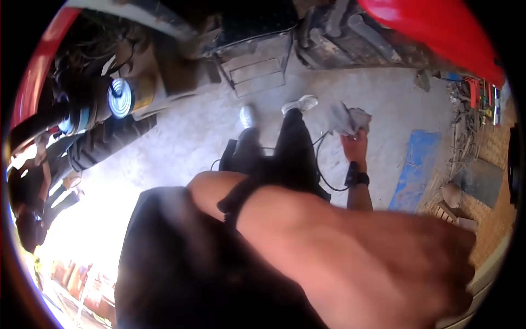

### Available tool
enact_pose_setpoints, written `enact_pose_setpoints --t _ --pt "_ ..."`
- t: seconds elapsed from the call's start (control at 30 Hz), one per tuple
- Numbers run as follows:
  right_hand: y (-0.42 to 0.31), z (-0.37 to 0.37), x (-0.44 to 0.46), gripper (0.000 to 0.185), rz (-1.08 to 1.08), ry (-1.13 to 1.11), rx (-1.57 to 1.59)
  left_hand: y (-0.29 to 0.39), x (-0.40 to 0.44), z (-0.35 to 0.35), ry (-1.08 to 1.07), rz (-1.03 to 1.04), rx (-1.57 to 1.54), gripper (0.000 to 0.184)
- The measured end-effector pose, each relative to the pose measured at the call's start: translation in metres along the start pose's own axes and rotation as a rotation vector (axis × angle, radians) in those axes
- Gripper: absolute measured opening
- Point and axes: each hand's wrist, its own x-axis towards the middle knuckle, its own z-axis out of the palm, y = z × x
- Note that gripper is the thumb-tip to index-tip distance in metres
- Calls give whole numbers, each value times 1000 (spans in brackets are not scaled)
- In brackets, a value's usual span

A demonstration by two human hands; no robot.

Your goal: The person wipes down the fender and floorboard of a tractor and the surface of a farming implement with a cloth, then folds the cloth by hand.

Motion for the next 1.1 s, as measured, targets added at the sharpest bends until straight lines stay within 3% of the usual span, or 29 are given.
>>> enact_pose_setpoints --t 0.03,0.17,0.27,0.3,0.47,0.5,0.53,0.63,0.7,0.73,0.8,0.9,0.93,1.07,1.1 --pt "-2 0 -10 39 48 100 8 9 -6 0 15 7 -8 18" --pt "7 -8 -35 40 47 130 165 23 -25 13 47 -9 -11 20" --pt "23 -15 -37 40 -106 -9 85 21 -28 31 37 -24 -37 22" --pt "30 -28 -29 41 -156 -161 47 20 -28 41 23 -40 -38 23" --pt "33 -10 -40 36 30 -30 99 0 -28 87 -44 -81 -80 26" --pt "41 -26 -33 36 -159 -160 -228 -9 -29 95 -59 -85 -105 27" --pt "53 -45 -17 37 3 -179 162 -17 -32 114 -86 -99 -140 27" --pt "45 -50 -37 39 27 -187 168 -28 -40 138 -103 -115 -156 30" --pt "37 -54 -62 42 -234 -221 -121 -31 -46 152 -107 -125 -156 31" --pt "28 -42 -78 43 -257 -152 -217 -33 -49 158 -105 -126 -159 32" --pt "24 -42 -83 42 -17 -25 210 -35 -59 170 -107 -136 -160 33" --pt "33 -69 -75 41 -50 -58 141 -40 -73 182 -95 -141 -136 36" --pt "51 -103 -53 40 -212 -163 -72 -42 -79 185 -92 -141 -120 36" --pt "28 -88 -61 37 78 -49 256 -44 -110 199 -88 -156 -57 39" --pt "20 -78 -69 38 45 -62 204 -44 -124 208 -110 -156 -32 40"
